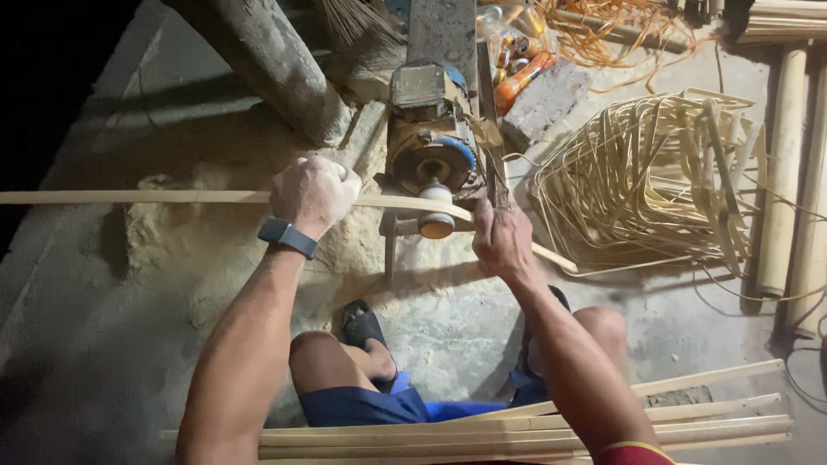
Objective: The person sits on the floor and repeatedly smooths thin wooden sticks by pressing them against a rotating grinding wheel. They handle the sticks one at a time, moving them back and forth across the wheel, then place the finished pieces into a pile on the floor.
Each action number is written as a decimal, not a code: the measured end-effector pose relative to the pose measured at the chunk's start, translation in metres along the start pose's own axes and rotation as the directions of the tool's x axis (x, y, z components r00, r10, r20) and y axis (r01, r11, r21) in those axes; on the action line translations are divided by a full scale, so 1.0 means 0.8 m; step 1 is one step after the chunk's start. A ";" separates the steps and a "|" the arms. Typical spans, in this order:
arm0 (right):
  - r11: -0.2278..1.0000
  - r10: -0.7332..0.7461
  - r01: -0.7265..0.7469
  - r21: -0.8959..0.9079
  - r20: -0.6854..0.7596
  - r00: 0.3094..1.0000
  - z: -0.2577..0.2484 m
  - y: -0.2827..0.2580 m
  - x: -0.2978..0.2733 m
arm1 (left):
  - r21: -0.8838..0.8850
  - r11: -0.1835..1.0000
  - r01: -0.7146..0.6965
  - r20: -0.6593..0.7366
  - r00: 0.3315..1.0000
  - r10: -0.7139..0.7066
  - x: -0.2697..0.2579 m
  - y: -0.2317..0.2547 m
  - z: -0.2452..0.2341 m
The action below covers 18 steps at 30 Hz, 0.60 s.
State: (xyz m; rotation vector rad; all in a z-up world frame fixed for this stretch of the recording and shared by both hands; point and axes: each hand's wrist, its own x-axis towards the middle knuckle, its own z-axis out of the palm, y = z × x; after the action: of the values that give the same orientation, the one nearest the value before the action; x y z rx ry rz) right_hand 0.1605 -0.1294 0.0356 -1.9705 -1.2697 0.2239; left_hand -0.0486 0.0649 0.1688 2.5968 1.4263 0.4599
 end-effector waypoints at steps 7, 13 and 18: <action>0.848 0.307 -0.283 0.449 0.019 0.951 0.092 0.044 -0.024 | 0.025 0.997 0.070 0.008 0.998 -0.070 -0.008 0.017 0.002; 0.340 0.347 -0.230 0.912 0.105 0.932 0.171 0.045 -0.042 | 0.006 0.993 0.119 0.045 0.992 -0.120 -0.014 0.038 0.004; 0.091 0.345 -0.148 0.985 0.108 0.932 0.205 0.019 -0.045 | 0.013 0.981 0.195 0.076 0.978 -0.195 -0.015 0.041 0.020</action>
State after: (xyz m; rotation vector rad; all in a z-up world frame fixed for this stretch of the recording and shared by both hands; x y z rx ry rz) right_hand 0.0684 -0.0799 -0.0968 -0.8720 -0.3206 0.8454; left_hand -0.0230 0.0373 0.1601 2.4169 1.6360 0.3262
